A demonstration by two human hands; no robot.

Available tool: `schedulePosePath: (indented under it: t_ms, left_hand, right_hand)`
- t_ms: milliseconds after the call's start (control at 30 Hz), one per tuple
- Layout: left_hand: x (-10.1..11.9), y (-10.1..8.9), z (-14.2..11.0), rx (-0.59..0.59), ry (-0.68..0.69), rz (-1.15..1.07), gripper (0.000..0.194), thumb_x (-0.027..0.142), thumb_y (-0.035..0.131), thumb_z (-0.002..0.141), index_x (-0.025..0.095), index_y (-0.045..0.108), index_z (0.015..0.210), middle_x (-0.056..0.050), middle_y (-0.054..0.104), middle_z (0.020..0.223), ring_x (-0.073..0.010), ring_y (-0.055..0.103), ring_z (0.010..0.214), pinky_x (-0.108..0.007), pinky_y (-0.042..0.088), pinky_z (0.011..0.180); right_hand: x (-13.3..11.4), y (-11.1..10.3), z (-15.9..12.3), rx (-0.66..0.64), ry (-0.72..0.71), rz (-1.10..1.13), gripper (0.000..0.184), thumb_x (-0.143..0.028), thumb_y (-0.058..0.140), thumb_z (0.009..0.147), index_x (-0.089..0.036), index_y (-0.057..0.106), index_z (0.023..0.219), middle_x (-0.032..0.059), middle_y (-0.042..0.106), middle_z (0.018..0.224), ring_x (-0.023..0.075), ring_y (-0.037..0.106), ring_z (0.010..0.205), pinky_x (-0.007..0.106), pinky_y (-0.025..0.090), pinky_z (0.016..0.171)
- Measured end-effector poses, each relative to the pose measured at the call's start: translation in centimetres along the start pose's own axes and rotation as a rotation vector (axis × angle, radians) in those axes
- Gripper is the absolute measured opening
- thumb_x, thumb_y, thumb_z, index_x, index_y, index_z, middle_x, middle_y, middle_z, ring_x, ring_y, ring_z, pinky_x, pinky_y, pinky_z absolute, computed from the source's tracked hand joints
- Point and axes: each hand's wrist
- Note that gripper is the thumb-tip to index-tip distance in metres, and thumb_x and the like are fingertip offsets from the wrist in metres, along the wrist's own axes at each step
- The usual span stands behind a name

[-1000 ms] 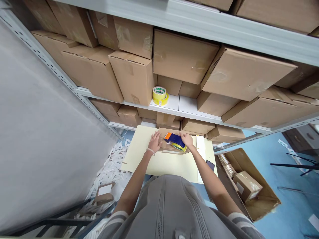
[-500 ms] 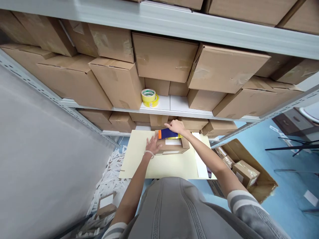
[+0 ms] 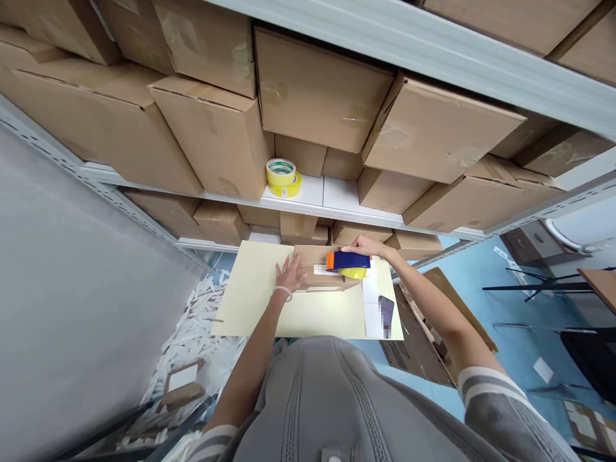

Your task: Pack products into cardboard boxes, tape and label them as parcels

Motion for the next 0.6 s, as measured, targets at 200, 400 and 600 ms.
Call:
schedulePosePath:
  t_ms: [200,400,600]
  left_hand:
    - [2.2,0.0,-1.0,0.135,-0.001,0.055,0.072,0.025,0.050,0.085,0.021,0.024,0.151,-0.007,0.032,0.156,-0.0306,0.010,0.148,-0.056,-0.008,0.118]
    - [5.1,2.4,-4.6,0.193,0.006,-0.361,0.033,0.024,0.043,0.088,0.020,0.062,0.115,-0.013,0.059,0.129,-0.0281,0.050,0.127,-0.045,0.034,0.112]
    - [9.8,6.3,-4.2,-0.146,-0.039,-0.953,0.023,0.038,0.057,0.085,0.019,0.060,0.098,-0.012,0.072,0.101,-0.0216,0.069,0.089,-0.037,0.054,0.083]
  right_hand:
    - [2.6,3.8,1.1,0.099,0.194,0.365,0.067,-0.083,0.051,0.069,-0.021,0.040,0.045,-0.0041,0.037,0.041,0.0088,0.035,0.043,0.023,0.028,0.044]
    - [3.2,6.5,0.8,0.223,0.253,0.556,0.067,-0.078,0.042,0.079,-0.016,0.063,0.064,0.0036,0.059,0.055,0.0140,0.052,0.054,0.024,0.042,0.052]
    - [1.5,7.6,0.7,0.256,0.173,0.535,0.072,-0.076,0.030,0.084,-0.015,0.068,0.075,0.0034,0.064,0.060,0.0144,0.055,0.058,0.023,0.044,0.057]
Point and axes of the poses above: each hand's wrist, its own z-axis towards the middle knuckle, its own y-axis out of the palm, x = y × z
